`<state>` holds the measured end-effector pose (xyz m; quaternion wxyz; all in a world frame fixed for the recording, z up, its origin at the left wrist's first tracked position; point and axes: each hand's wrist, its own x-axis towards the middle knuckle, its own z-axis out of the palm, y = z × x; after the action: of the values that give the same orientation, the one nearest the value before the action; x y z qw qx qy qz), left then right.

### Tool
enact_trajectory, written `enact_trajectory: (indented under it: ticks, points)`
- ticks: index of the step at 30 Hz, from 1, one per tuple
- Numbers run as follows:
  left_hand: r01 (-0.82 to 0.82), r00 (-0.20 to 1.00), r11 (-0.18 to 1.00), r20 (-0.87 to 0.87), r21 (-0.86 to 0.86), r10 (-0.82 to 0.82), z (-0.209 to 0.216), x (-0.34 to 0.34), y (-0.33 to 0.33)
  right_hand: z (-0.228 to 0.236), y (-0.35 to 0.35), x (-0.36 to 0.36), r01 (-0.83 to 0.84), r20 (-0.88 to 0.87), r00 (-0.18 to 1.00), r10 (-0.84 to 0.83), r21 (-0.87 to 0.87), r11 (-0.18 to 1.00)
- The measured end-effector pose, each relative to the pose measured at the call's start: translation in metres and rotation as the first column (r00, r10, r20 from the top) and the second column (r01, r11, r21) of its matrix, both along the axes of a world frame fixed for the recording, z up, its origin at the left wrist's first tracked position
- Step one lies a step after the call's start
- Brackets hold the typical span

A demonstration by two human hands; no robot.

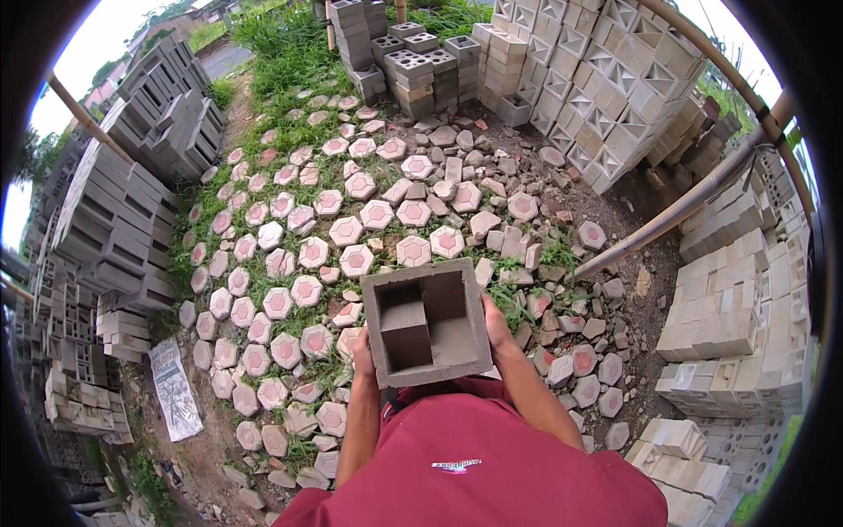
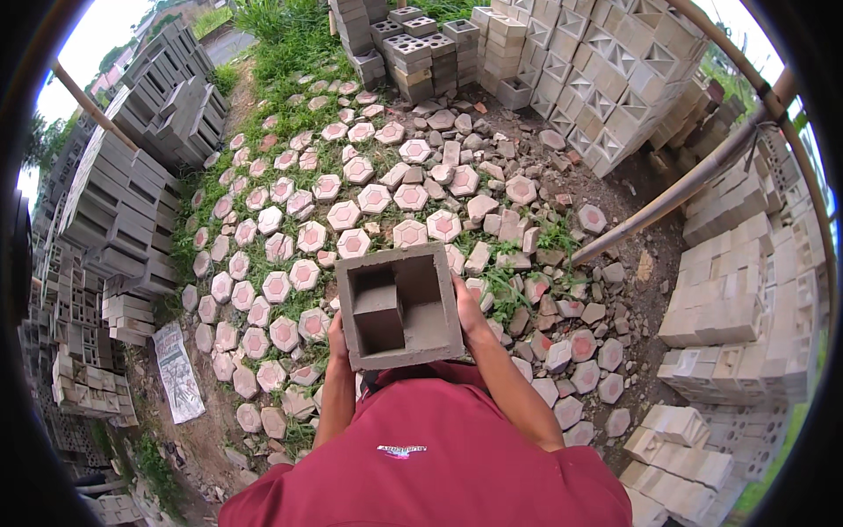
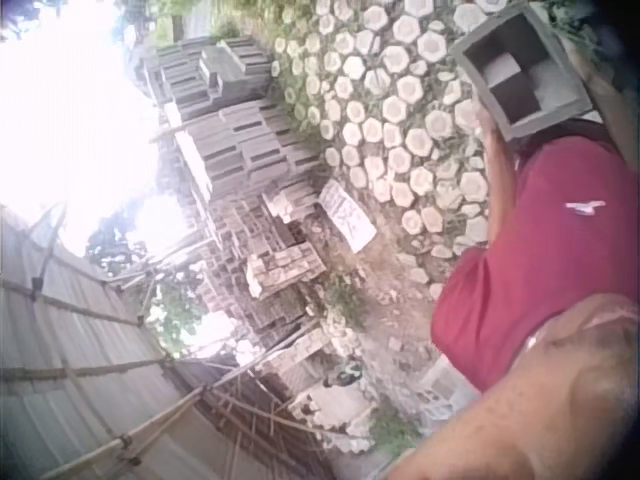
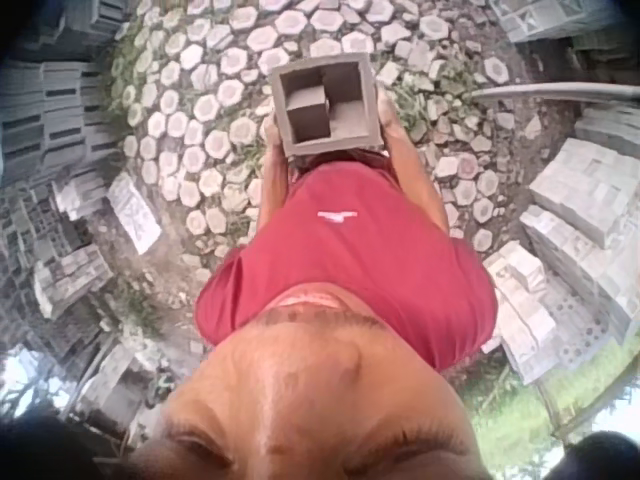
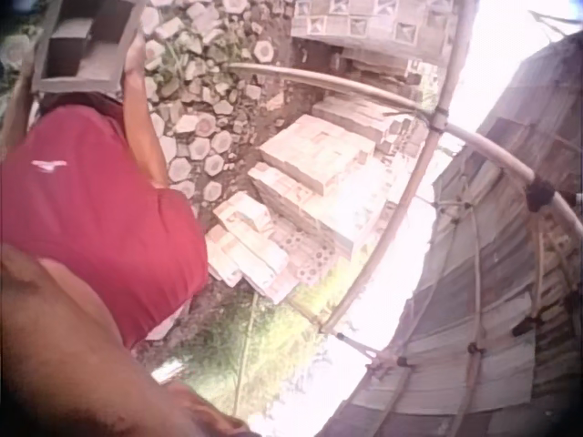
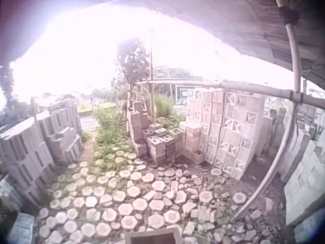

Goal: The person picks up decorative concrete ventilation bricks from a pile on the ground and stacks them neatly into a larger vertical wall structure.

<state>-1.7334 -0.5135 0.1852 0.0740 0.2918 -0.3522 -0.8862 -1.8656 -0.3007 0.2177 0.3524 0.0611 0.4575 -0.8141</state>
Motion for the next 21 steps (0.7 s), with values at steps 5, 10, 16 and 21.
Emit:
enact_trajectory:
  ticks: [5,10,16,21]
  points:
    - [0.078,0.996,0.994,-0.046,-0.072,-0.081,-0.024,-0.109,-0.073,-0.031,-0.063,-0.090,0.109,-0.072,0.991,-0.111,-0.028,0.994]
    - [0.164,0.982,0.986,-0.093,-0.027,-0.166,-0.027,-0.206,-0.148,-0.020,-0.122,-0.167,0.178,-0.073,0.981,-0.182,-0.054,0.983]
    - [0.279,0.960,0.958,0.034,-0.069,-0.277,0.010,-0.301,-0.182,-0.036,-0.149,-0.233,0.302,-0.021,0.952,-0.305,-0.106,0.948]
    - [0.359,0.933,0.930,0.038,-0.073,-0.358,-0.002,-0.368,-0.213,-0.047,-0.170,-0.292,0.356,-0.077,0.930,-0.360,-0.061,0.933]
